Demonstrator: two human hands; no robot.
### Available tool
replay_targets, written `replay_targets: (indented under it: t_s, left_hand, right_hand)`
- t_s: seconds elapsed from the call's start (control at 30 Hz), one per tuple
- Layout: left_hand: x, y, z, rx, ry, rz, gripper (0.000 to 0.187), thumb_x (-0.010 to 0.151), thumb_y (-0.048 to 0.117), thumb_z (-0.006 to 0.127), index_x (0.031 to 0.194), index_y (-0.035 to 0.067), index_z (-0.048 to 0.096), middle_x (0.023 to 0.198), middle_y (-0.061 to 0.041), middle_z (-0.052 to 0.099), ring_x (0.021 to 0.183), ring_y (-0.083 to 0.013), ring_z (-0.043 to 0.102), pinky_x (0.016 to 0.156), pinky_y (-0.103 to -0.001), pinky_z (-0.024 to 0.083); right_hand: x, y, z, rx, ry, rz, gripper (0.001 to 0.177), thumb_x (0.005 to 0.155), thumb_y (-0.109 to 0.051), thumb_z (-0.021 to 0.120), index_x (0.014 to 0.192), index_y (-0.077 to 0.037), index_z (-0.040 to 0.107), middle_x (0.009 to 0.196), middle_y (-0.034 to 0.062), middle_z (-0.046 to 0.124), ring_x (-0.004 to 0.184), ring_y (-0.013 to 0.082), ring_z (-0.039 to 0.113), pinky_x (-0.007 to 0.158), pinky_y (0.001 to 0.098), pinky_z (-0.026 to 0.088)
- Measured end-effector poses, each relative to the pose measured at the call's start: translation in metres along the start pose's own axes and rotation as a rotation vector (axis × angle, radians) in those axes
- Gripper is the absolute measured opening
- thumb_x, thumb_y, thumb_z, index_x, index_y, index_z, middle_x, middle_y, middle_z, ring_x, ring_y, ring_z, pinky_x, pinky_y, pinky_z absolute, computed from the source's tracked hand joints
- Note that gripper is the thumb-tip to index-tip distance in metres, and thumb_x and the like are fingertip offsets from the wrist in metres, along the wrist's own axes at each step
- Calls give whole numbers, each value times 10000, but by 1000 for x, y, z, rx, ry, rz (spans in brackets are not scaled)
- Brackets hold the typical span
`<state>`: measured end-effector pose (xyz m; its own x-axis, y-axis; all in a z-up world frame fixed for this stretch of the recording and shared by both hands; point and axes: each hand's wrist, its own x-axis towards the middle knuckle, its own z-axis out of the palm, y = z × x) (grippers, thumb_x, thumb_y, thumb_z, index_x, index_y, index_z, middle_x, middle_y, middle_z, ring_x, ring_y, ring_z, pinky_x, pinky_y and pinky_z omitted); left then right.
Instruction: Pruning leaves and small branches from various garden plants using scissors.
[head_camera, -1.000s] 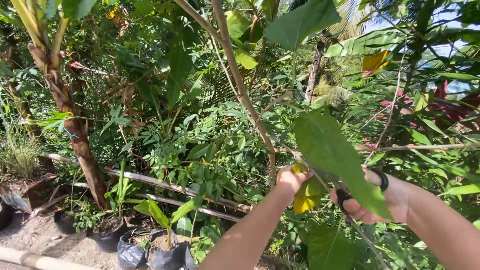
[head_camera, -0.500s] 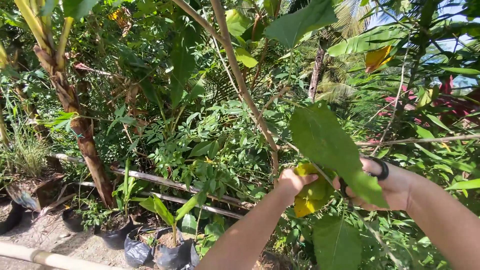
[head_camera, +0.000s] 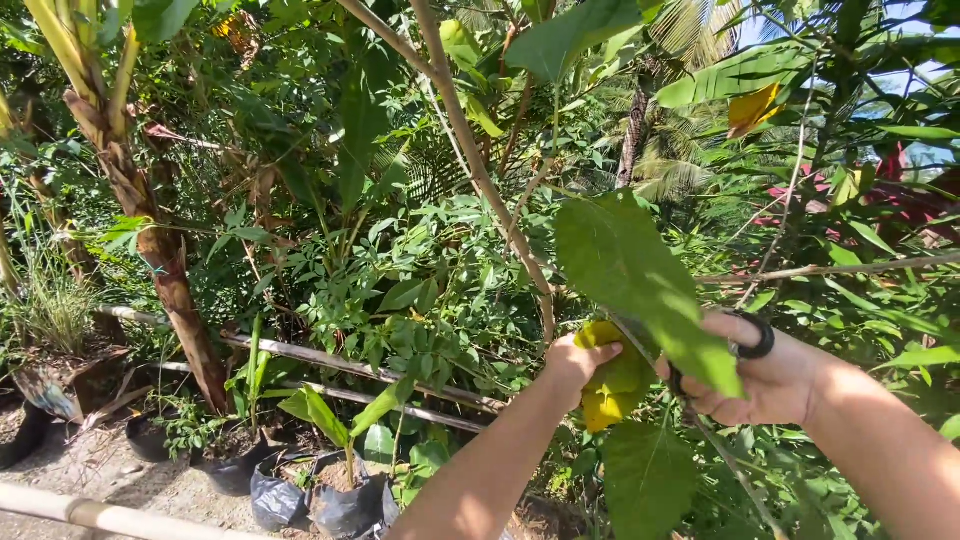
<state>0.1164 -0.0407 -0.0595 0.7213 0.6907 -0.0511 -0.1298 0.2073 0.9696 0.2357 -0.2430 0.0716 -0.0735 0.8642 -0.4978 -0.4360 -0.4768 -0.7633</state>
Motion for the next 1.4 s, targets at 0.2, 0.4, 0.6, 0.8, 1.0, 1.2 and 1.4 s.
replay_targets:
  t_s: [0.2, 0.4, 0.6, 0.8, 1.0, 1.2, 1.4]
  left_hand:
    - [0, 5, -3, 11, 62, -44, 343, 845, 149, 797, 1170, 80, 712, 1066, -54, 740, 968, -236, 724, 822, -435, 615]
    - [14, -16, -4, -172, -197, 211, 283, 864, 82, 784, 1132, 93, 694, 1019, -17, 737, 934, -195, 688, 799, -395, 579]
    - [2, 1, -10, -413, -69, -65, 258, 932, 277, 646, 1139, 144, 722, 1023, -49, 758, 858, -184, 703, 672, -355, 533]
    - [40, -39, -13, -142, 63, 98, 334, 871, 151, 751, 1195, 103, 688, 1105, -36, 747, 966, -222, 710, 825, -442, 594]
    - [-29, 3, -9, -273, -176, 5, 325, 884, 119, 716, 1207, 121, 679, 1115, -47, 725, 978, -237, 705, 833, -463, 598]
    - [-26, -7, -18, -272, -232, 182, 181, 921, 37, 703, 1098, 6, 726, 1020, -75, 770, 891, -207, 738, 820, -385, 615]
    - [-22, -8, -24, -249, -115, 102, 223, 918, 7, 733, 1140, 16, 746, 1042, -84, 776, 877, -212, 751, 812, -374, 620]
  right_hand:
    - [-12, -2, 37, -72, 153, -12, 662, 784, -674, 590, 1031, -62, 640, 620, 28, 536, 458, 133, 421, 349, 233, 255]
    - [-4, 2, 44, -48, 119, -9, 716, 792, -700, 614, 925, 3, 656, 508, -16, 447, 400, 79, 363, 327, 216, 253]
    - [0, 10, 50, -6, 37, 4, 731, 770, -721, 604, 927, -8, 637, 521, 13, 472, 420, 85, 368, 333, 213, 252]
    - [10, 13, 39, -10, -71, 13, 760, 770, -743, 606, 943, -3, 618, 537, 10, 477, 432, 90, 377, 345, 219, 273]
    - [26, 14, 36, 40, -66, -24, 772, 757, -753, 597, 918, 1, 636, 538, -3, 456, 432, 88, 367, 341, 212, 261]
    - [49, 12, 10, 54, -126, -12, 742, 763, -740, 609, 911, -14, 646, 529, -17, 440, 400, 75, 333, 339, 214, 253]
    - [56, 13, 10, -18, -39, -9, 718, 773, -746, 641, 864, -34, 636, 528, 0, 435, 401, 89, 314, 337, 228, 227]
